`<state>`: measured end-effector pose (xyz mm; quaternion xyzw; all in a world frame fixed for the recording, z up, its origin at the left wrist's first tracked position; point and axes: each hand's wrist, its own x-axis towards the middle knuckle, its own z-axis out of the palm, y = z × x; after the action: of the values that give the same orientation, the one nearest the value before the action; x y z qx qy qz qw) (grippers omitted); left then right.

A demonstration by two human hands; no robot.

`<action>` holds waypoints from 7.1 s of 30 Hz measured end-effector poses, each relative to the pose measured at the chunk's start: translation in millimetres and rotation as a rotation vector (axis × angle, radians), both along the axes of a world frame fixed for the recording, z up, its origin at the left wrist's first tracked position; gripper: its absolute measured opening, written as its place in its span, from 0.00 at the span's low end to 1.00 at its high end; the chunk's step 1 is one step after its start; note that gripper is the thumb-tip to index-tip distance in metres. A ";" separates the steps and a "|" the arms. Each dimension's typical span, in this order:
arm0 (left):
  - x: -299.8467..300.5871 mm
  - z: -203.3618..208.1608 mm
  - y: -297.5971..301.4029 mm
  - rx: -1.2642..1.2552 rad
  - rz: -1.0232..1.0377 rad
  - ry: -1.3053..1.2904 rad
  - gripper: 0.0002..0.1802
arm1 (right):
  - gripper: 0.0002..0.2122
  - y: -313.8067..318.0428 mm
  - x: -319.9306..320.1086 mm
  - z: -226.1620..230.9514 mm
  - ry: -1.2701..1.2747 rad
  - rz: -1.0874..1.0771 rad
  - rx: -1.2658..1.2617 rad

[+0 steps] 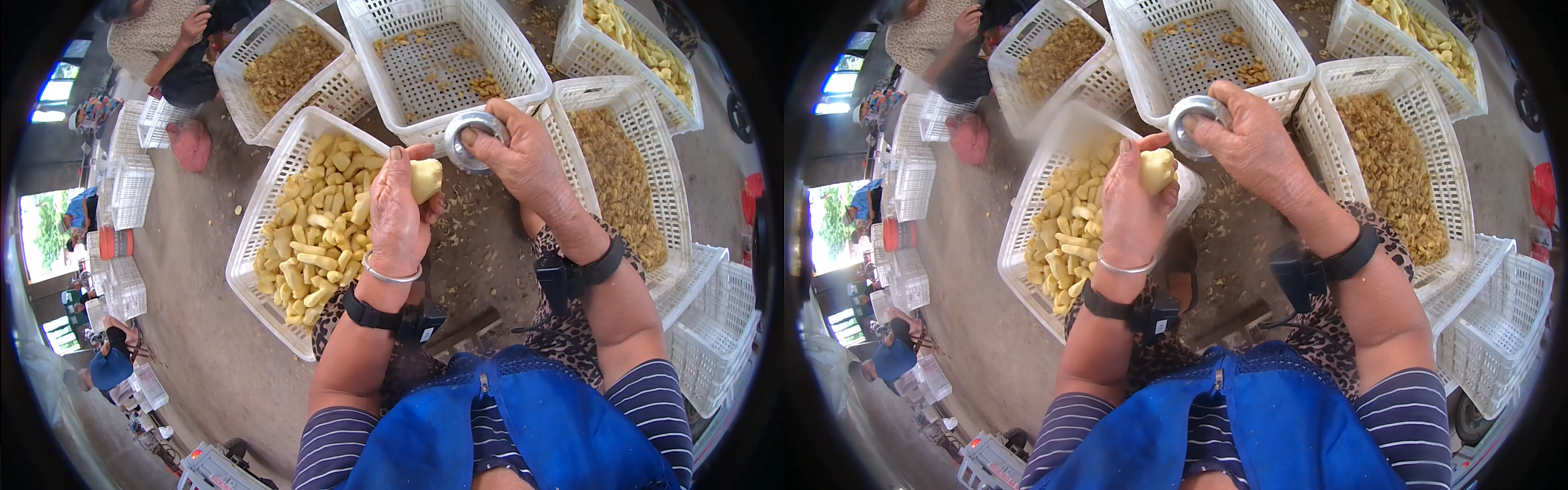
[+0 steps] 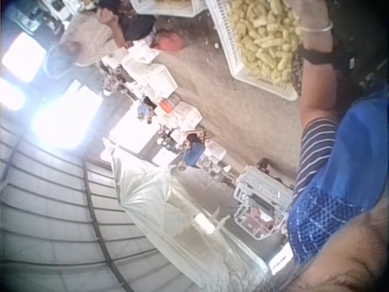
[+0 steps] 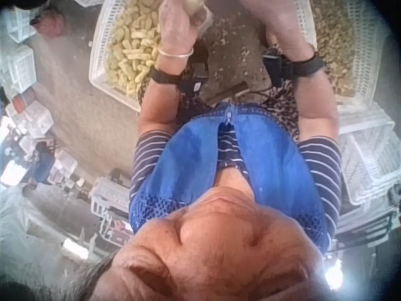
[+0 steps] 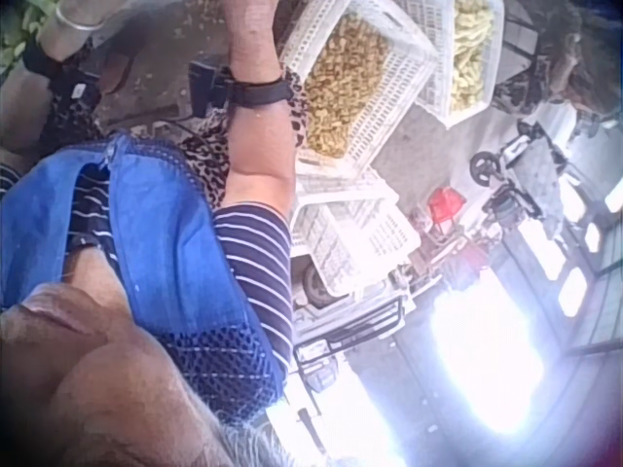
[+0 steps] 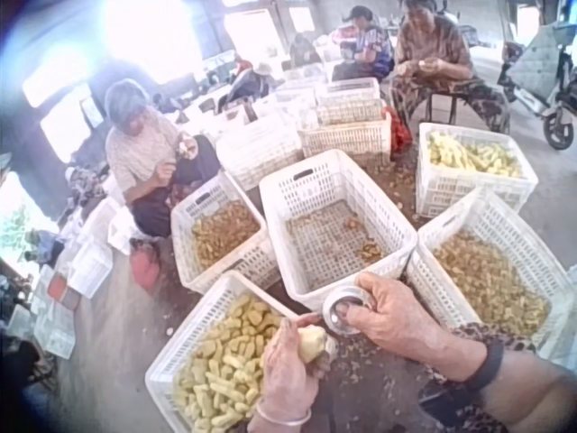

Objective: The person uses a circular metal peeling tool to remove the outer layer of vegetables, handling them one at a time and placing the peeled pieces into a white plastic basket.

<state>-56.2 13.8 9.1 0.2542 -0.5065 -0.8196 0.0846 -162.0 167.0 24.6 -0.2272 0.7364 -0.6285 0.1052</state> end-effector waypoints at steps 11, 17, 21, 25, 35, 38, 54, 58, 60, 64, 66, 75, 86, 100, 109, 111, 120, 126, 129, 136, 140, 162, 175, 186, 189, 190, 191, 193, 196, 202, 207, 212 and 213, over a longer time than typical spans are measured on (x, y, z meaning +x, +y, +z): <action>-3.0 -4.4 4.2 0.004 -0.021 -0.015 0.28 | 0.13 -12.8 18.6 8.4 0.020 0.123 0.087; -3.6 -6.2 5.5 0.008 0.009 -0.048 0.26 | 0.13 -13.5 18.5 5.7 0.191 0.114 0.147; -2.2 -9.4 2.1 0.095 0.051 -0.078 0.25 | 0.12 -13.6 16.8 12.9 0.160 0.017 0.166; 6.8 -32.4 -6.6 -0.498 -0.077 0.103 0.25 | 0.12 -4.4 5.7 13.7 0.081 -0.067 0.067; 6.8 -18.6 -4.0 -0.312 -0.118 0.098 0.22 | 0.12 -4.7 11.1 12.1 -0.065 0.036 0.040; 5.0 -17.7 -1.9 -0.225 -0.113 0.079 0.22 | 0.12 -6.3 11.3 4.3 -0.023 0.085 0.070; 2.8 -16.4 1.4 -0.108 -0.041 0.050 0.20 | 0.13 -12.7 24.9 8.5 -0.038 0.108 0.023; 2.0 -16.1 4.3 -0.088 -0.032 0.048 0.20 | 0.14 -13.5 25.6 7.3 0.069 0.119 0.072; 2.3 -16.6 3.5 -0.073 -0.026 0.048 0.20 | 0.14 -12.6 27.1 11.8 0.051 0.106 0.114; 3.3 -15.8 1.4 -0.022 -0.015 0.054 0.21 | 0.11 -9.2 21.9 4.7 0.007 0.112 0.052; 4.2 -15.4 -2.3 0.018 -0.006 0.060 0.21 | 0.11 -6.9 18.7 10.7 -0.269 0.068 -0.108; 4.5 -18.6 -7.5 0.308 -0.034 0.133 0.23 | 0.10 -7.2 12.1 -2.6 -0.321 0.078 -0.160; 2.1 -26.8 -11.7 0.525 -0.168 0.240 0.27 | 0.12 -4.7 10.6 -5.0 -0.224 0.059 0.056; 0.1 -23.5 2.8 0.467 -0.002 0.132 0.23 | 0.15 -15.7 17.5 -9.1 -0.037 0.112 0.069; 0.3 -16.3 13.3 0.374 0.013 0.062 0.22 | 0.15 -13.2 13.7 -12.5 0.056 0.116 0.136; 3.1 -21.1 10.9 0.360 -0.034 0.147 0.23 | 0.16 -11.5 12.0 -6.4 -0.156 0.050 0.099; -1.5 -22.4 2.0 0.225 0.093 0.078 0.20 | 0.23 -5.8 -6.8 -26.9 -0.215 -0.017 0.040; 2.1 -35.2 -19.1 0.018 0.224 0.019 0.16 | 0.10 -4.7 -4.5 -18.8 -0.268 0.151 -0.189; 8.5 -41.9 -29.3 -0.087 0.233 -0.034 0.13 | 0.09 -8.1 -0.6 -12.9 -0.243 0.174 -0.145; 29.0 -64.3 -46.8 -0.817 0.128 -0.214 0.19 | 0.10 -12.2 0.0 -14.2 -0.228 0.270 -0.090; 35.5 -55.5 -43.0 -0.944 0.108 -0.180 0.22 | 0.12 -25.8 9.4 -9.8 -0.264 0.263 -0.087; 41.3 -30.3 -9.3 -0.071 -0.065 0.115 0.13 | 0.15 -59.9 25.6 -18.2 -0.244 0.321 -0.138; 58.2 -7.2 -29.3 0.128 -0.026 0.203 0.19 | 0.19 -74.7 35.8 -17.2 -0.388 0.401 -0.214; 238.8 -58.4 -214.3 -0.609 0.694 -0.204 0.18 | 0.24 -127.4 -10.0 -134.6 -0.420 0.368 0.208; 292.5 -103.8 -203.7 -0.510 0.855 -0.277 0.18 | 0.27 -147.6 -12.6 -174.7 -0.222 0.392 0.262; 304.2 -120.2 -204.1 -0.517 0.881 -0.279 0.19 | 0.29 -153.1 -14.4 -186.9 -0.169 0.398 0.275; 313.5 -138.1 -204.6 -0.521 0.902 -0.280 0.20 | 0.29 -157.9 -15.8 -198.5 -0.129 0.378 0.320; 328.0 -166.9 -201.2 -0.640 0.977 -0.580 0.17 | 0.30 -170.9 -7.2 -209.4 -0.116 0.381 0.378; 326.6 -184.2 -202.0 -0.761 1.025 -0.631 0.17 | 0.30 -180.8 -6.2 -227.7 0.024 0.348 0.494; 321.9 -185.1 -194.5 -0.917 0.970 -0.613 0.17 | 0.30 -189.7 8.5 -250.7 0.412 0.316 0.749; 316.8 -184.9 -187.6 -0.953 1.009 -0.542 0.16 | 0.29 -193.2 19.2 -239.8 0.389 0.352 0.799; 302.9 -170.4 -180.9 -0.964 0.930 -0.540 0.16 | 0.27 -191.2 13.0 -227.6 0.382 0.344 0.768; 300.9 -169.4 -180.2 -0.968 0.919 -0.542 0.16 | 0.26 -191.5 11.4 -226.8 0.358 0.355 0.766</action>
<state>244.7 -166.4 -160.4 0.5698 -0.6581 -0.2929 0.3954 -150.6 -24.5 -202.2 -0.3995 0.8719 -0.2342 0.1588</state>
